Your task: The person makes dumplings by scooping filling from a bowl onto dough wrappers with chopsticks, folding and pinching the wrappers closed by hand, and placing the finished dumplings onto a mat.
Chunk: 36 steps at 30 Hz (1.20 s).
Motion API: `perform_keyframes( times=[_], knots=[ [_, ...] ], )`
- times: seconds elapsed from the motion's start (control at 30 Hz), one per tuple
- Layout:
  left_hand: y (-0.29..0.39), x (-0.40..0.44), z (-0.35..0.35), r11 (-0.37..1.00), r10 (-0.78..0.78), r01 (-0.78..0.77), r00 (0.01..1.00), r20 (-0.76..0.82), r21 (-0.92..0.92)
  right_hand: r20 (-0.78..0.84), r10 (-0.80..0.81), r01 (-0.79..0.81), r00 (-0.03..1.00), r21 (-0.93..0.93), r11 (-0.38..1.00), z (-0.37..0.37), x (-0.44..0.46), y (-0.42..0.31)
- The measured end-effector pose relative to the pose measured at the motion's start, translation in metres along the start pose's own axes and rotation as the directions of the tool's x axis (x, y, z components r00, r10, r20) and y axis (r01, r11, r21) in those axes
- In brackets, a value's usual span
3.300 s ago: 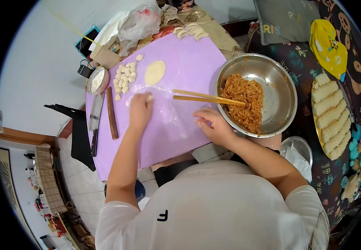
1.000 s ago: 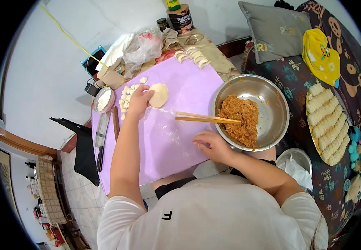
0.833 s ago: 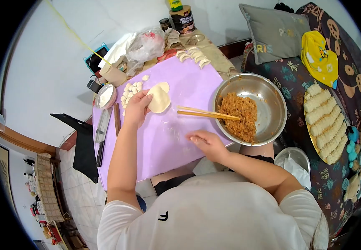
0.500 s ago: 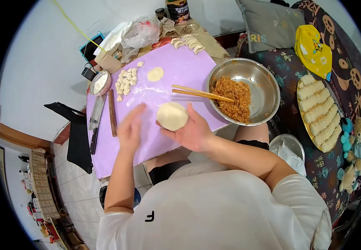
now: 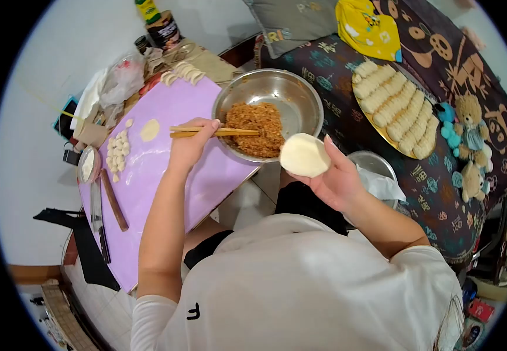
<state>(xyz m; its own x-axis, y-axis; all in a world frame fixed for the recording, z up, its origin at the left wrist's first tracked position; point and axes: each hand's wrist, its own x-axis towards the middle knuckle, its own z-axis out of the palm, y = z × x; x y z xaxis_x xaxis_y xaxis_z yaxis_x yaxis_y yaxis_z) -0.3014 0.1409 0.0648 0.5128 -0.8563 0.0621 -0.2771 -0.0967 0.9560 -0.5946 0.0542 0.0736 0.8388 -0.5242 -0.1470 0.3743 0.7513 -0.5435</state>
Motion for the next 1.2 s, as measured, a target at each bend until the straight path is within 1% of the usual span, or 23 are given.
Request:
perform_keyframes(
  times=[0.03,0.07,0.17,0.2,0.27,0.37,0.47,0.5,0.6,0.7,0.8,1.0,1.1,1.2],
  knots=[
    [0.007,0.003,0.002,1.0,-0.01,0.01,1.0,0.024,0.017,-0.045,-0.006,0.004,0.999,-0.039,0.999,-0.007,-0.008,-0.003],
    [0.019,0.0,0.001,1.0,-0.02,0.02,1.0,0.006,0.014,-0.109,-0.01,0.004,0.994,-0.053,0.999,-0.013,-0.014,-0.003],
    [0.06,-0.021,-0.004,0.998,-0.041,0.039,0.998,-0.052,-0.05,-0.122,0.098,-0.098,0.988,0.005,0.995,-0.033,-0.026,-0.002],
    [0.059,-0.022,0.0,0.999,0.04,-0.041,0.998,-0.051,-0.022,-0.11,0.1,-0.097,0.989,0.034,0.995,-0.039,-0.026,0.002],
    [0.055,-0.024,0.006,0.98,0.199,-0.198,0.979,-0.051,0.031,-0.151,0.125,-0.111,0.981,0.097,0.989,-0.044,-0.026,0.005],
    [0.046,-0.014,0.021,0.898,0.347,-0.349,0.936,0.056,0.267,-0.172,0.142,-0.118,0.975,0.141,0.983,-0.043,-0.02,0.007],
    [0.04,-0.009,0.034,0.891,0.348,-0.352,0.935,0.067,0.287,-0.17,0.118,-0.089,0.978,0.169,0.982,-0.045,-0.014,0.008],
    [0.038,-0.007,0.037,0.892,0.344,-0.35,0.936,0.074,0.285,-0.166,0.108,-0.078,0.98,0.178,0.981,-0.046,-0.013,0.009],
    [0.035,-0.003,0.039,0.913,0.259,-0.271,0.963,0.078,0.306,-0.167,0.087,-0.055,0.982,0.186,0.981,-0.048,-0.01,0.009],
    [0.025,0.002,0.032,0.996,0.016,-0.021,0.998,0.061,0.081,-0.166,0.107,-0.073,0.98,0.195,0.978,-0.049,-0.009,0.009],
    [0.023,0.002,0.028,1.0,-0.022,0.021,0.997,0.072,0.015,-0.147,0.133,-0.101,0.98,0.205,0.973,-0.055,-0.006,0.012],
    [0.018,0.001,0.028,0.998,-0.011,0.014,0.999,0.04,-0.065,-0.162,0.125,-0.088,0.979,0.216,0.972,-0.057,-0.002,0.014],
    [0.014,0.003,0.027,0.993,-0.057,0.059,0.998,0.018,-0.104,-0.164,0.118,-0.079,0.979,0.227,0.971,-0.054,0.0,0.012],
    [0.007,0.001,0.023,0.978,-0.069,0.077,0.996,0.047,-0.195,-0.145,0.122,-0.086,0.982,0.229,0.97,-0.054,-0.001,0.011]
  ],
)
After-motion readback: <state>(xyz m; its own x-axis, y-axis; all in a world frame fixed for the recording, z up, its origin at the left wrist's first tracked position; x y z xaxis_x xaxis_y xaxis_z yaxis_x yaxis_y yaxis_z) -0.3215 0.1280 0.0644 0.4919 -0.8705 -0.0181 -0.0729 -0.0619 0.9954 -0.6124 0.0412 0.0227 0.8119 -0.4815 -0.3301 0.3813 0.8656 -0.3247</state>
